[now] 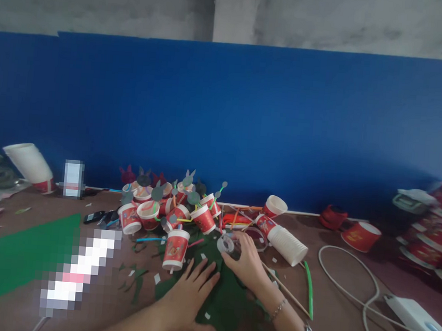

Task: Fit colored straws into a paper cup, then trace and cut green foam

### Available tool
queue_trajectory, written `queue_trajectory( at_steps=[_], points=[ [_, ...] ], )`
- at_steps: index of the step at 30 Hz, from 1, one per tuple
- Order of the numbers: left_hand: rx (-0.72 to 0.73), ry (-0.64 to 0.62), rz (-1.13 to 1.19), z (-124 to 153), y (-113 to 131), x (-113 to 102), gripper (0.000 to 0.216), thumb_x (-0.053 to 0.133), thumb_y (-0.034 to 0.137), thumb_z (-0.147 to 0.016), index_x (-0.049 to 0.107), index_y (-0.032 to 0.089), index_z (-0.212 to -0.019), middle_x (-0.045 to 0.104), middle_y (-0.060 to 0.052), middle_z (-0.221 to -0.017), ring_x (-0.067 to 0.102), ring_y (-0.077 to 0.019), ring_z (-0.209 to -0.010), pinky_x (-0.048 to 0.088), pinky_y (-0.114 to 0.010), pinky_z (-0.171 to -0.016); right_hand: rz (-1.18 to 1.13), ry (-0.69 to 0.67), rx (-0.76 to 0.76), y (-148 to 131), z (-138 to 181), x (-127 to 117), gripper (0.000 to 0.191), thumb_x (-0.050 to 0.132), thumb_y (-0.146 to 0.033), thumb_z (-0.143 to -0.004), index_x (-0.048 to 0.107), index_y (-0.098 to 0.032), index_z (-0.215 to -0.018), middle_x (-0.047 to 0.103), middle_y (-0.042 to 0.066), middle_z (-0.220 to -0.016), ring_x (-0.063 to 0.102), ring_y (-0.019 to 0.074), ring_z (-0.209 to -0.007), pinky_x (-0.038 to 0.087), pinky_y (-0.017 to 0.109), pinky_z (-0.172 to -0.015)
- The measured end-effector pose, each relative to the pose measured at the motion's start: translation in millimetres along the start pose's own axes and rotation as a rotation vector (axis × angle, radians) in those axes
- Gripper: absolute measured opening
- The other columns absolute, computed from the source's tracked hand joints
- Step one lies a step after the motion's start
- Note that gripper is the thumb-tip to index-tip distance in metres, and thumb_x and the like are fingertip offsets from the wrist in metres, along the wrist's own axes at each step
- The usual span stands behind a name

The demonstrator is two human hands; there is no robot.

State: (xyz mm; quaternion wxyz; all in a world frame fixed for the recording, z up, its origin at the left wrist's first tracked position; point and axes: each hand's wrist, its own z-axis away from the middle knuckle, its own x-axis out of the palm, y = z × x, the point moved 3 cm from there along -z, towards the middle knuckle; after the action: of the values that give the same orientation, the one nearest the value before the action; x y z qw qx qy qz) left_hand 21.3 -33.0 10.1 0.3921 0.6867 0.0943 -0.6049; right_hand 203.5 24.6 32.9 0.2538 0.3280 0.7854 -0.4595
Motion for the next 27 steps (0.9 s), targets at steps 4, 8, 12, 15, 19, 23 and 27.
queue_trajectory(
  at_steps=[4, 8, 12, 15, 19, 23, 27],
  points=[
    [-0.097, 0.086, -0.002, -13.7, -0.4, 0.0, 0.082, 0.055, 0.055, -0.076, 0.023, 0.021, -0.143, 0.017, -0.012, -0.152, 0.011, -0.0358, -0.138, 0.013, -0.057, -0.109, -0.077, -0.012, 0.098, -3.1, 1.1, -6.2, 0.030, 0.061, -0.026, -0.069, 0.053, -0.017, -0.097, 0.059, 0.009, -0.096, 0.055, 0.0253, -0.094, 0.045, 0.039, -0.084],
    [-0.355, 0.218, -0.070, -21.4, -4.0, -1.9, 0.077, 0.059, 0.047, -0.076, 0.033, 0.013, -0.139, 0.036, -0.018, -0.142, 0.032, -0.0369, -0.128, 0.031, -0.051, -0.103, -0.218, 0.076, 0.253, 8.7, 0.2, -11.1, 0.033, 0.060, -0.031, -0.071, 0.052, -0.017, -0.099, 0.061, 0.009, -0.098, 0.059, 0.0238, -0.089, 0.047, 0.037, -0.080],
    [-0.536, 0.311, -0.176, -27.3, 0.7, -6.2, 0.079, 0.064, 0.046, -0.071, 0.037, 0.010, -0.136, 0.050, -0.019, -0.126, 0.045, -0.0362, -0.112, 0.040, -0.049, -0.092, -0.288, 0.202, 0.317, 19.9, -1.0, -13.4, 0.034, 0.062, -0.035, -0.069, 0.053, -0.017, -0.097, 0.063, 0.009, -0.095, 0.060, 0.0245, -0.089, 0.047, 0.037, -0.080],
    [-0.575, 0.284, -0.178, -30.5, 4.1, -7.5, 0.079, 0.066, 0.044, -0.071, 0.036, 0.010, -0.136, 0.047, -0.019, -0.127, 0.047, -0.0355, -0.112, 0.043, -0.044, -0.090, -0.297, 0.224, 0.330, 20.7, -1.1, -13.8, 0.034, 0.063, -0.035, -0.067, 0.054, -0.018, -0.096, 0.064, 0.008, -0.092, 0.060, 0.0249, -0.088, 0.048, 0.038, -0.080],
    [-0.550, 0.258, -0.140, -37.7, -1.6, -8.1, 0.061, 0.059, 0.036, -0.079, 0.040, 0.012, -0.132, 0.043, -0.018, -0.130, 0.055, -0.0311, -0.106, 0.049, -0.038, -0.083, -0.282, 0.203, 0.334, 17.6, -0.8, -13.6, 0.034, 0.063, -0.035, -0.067, 0.055, -0.017, -0.095, 0.064, 0.009, -0.094, 0.061, 0.0254, -0.089, 0.048, 0.038, -0.081],
    [-0.563, 0.254, -0.126, -53.6, -16.7, -11.9, 0.041, 0.054, 0.036, -0.083, 0.050, 0.012, -0.116, 0.039, -0.020, -0.132, 0.063, -0.0283, -0.097, 0.050, -0.035, -0.079, -0.288, 0.202, 0.325, 17.2, -0.3, -12.9, 0.035, 0.063, -0.036, -0.067, 0.056, -0.017, -0.095, 0.065, 0.009, -0.094, 0.062, 0.0246, -0.085, 0.050, 0.037, -0.078],
    [-0.588, 0.302, -0.148, -62.0, -31.3, -17.4, 0.033, 0.050, 0.033, -0.086, 0.050, 0.012, -0.111, 0.039, -0.020, -0.130, 0.066, -0.0270, -0.089, 0.051, -0.034, -0.073, -0.297, 0.200, 0.323, 19.6, 0.4, -11.2, 0.035, 0.063, -0.036, -0.066, 0.056, -0.017, -0.095, 0.066, 0.009, -0.094, 0.063, 0.0245, -0.086, 0.051, 0.035, -0.078]
  ],
)
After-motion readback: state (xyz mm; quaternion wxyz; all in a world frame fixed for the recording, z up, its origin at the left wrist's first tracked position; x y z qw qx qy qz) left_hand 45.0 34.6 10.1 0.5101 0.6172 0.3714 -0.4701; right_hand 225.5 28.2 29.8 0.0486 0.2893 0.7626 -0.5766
